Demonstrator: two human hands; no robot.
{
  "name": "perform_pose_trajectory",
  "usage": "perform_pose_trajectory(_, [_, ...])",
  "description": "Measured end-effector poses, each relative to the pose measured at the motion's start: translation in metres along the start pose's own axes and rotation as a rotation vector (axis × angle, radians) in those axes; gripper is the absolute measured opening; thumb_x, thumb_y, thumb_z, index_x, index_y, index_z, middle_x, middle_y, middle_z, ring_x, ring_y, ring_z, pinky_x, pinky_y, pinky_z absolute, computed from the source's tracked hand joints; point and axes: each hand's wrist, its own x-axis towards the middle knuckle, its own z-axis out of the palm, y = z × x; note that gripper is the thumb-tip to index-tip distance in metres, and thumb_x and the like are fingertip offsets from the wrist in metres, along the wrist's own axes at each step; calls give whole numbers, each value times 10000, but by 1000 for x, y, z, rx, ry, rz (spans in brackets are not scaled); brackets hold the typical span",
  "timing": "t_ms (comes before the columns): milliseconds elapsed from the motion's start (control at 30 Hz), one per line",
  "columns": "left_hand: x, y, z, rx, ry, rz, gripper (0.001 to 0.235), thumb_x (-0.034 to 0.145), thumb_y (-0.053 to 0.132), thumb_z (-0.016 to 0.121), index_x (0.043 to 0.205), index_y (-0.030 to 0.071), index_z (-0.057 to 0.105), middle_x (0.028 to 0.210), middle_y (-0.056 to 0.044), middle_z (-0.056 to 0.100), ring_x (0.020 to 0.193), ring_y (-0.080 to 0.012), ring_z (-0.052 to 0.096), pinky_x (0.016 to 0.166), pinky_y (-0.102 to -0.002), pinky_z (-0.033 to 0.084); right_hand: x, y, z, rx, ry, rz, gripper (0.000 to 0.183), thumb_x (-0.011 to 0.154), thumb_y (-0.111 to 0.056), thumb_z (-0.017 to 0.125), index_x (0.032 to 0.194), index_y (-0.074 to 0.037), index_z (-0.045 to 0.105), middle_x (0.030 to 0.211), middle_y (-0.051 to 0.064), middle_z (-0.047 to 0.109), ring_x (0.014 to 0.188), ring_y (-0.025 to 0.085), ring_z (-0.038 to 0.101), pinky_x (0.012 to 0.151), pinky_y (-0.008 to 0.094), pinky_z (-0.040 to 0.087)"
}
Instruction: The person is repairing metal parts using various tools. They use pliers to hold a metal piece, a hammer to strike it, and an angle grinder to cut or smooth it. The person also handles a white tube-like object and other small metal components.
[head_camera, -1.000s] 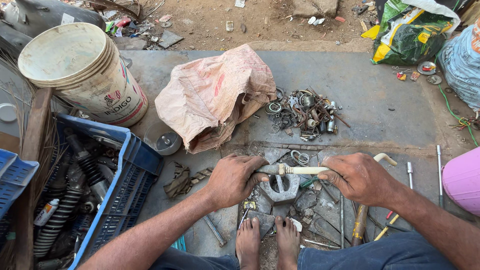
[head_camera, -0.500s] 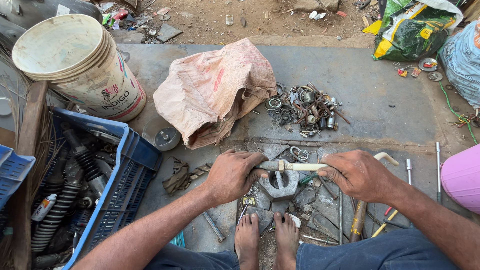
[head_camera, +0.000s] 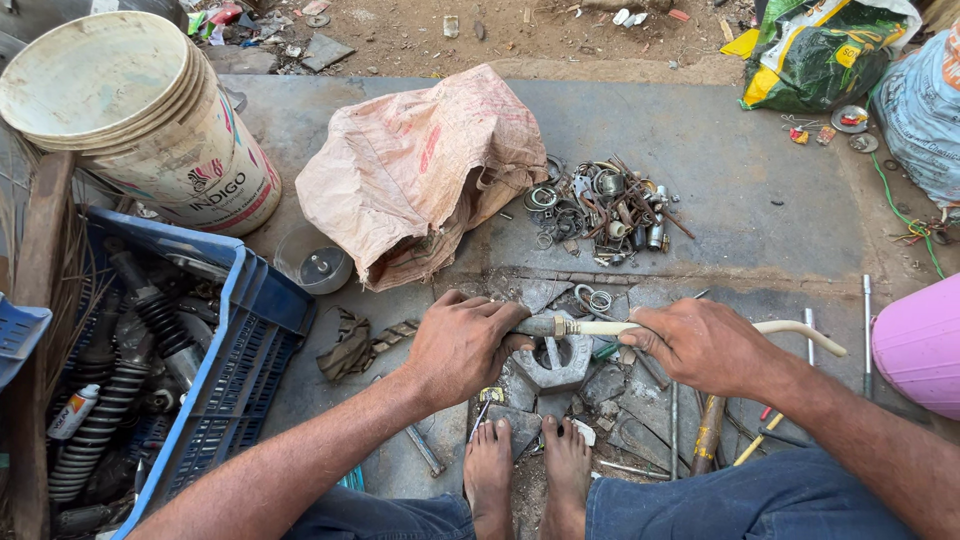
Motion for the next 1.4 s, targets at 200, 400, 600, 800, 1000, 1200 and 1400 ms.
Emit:
perform_pose_trajectory(200, [1, -4, 2, -27, 34, 14, 343, 882, 321, 692, 1147, 109, 644, 939, -62, 742, 956, -255, 695, 823, -455, 460, 1, -4, -4, 10, -16, 12, 325, 949, -444, 563, 975, -136, 667, 585, 168, 635, 610, 389, 671, 589, 529, 503])
perform_pose_trajectory(400, [1, -8, 9, -52, 34, 2, 345, 912, 328, 678, 1166, 97, 643, 938, -75, 741, 952, -267, 699, 807, -475, 457, 3, 4, 3, 51, -56, 35, 327, 945, -448, 554, 982, -146, 675, 570, 149, 635, 557, 339, 682, 577, 503, 522])
perform_pose_trajectory(600, [0, -16, 22, -120, 29, -40, 371, 946, 441, 599, 1101, 110, 658, 886, -100, 731, 879, -320, 699, 740, -513, 475, 10, 30, 29, 292, -119, -65, 420, 1022, -449, 488, 963, -126, 750, 604, 74, 645, 597, 222, 655, 599, 376, 511])
perform_pose_trajectory(800, [-3, -25, 38, -243, -87, -293, 451, 992, 532, 501, 936, 107, 639, 788, -161, 697, 768, -423, 670, 653, -571, 488, 20, 54, 43, 750, -307, 247, 449, 1016, -433, 472, 1110, -102, 760, 672, -11, 543, 614, 125, 477, 565, 307, 433])
perform_pose_trajectory(1000, [-6, -39, 37, -257, -58, -385, 421, 963, 527, 549, 1002, 130, 683, 820, -165, 713, 816, -414, 681, 680, -553, 502, 29, 79, 48, 889, -284, 187, 406, 980, -391, 525, 1140, -73, 719, 768, 1, 623, 707, 102, 557, 633, 285, 501])
perform_pose_trajectory(1200, [-4, -64, 64, -168, -5, -204, 354, 904, 434, 651, 1041, 119, 731, 970, -129, 735, 902, -388, 685, 730, -517, 520, 50, 113, 112, 755, -364, 104, 373, 1045, -372, 520, 1089, -64, 725, 757, 31, 578, 674, 119, 500, 607, 296, 466])
perform_pose_trajectory(1400, [19, -88, 148, 237, -337, 6, 203, 961, 320, 631, 1023, 151, 723, 990, -68, 722, 1026, -234, 681, 935, -452, 458, 35, 98, 264, 578, -267, 231, 257, 985, -270, 538, 1129, -119, 688, 815, 75, 669, 690, 217, 608, 640, 408, 514])
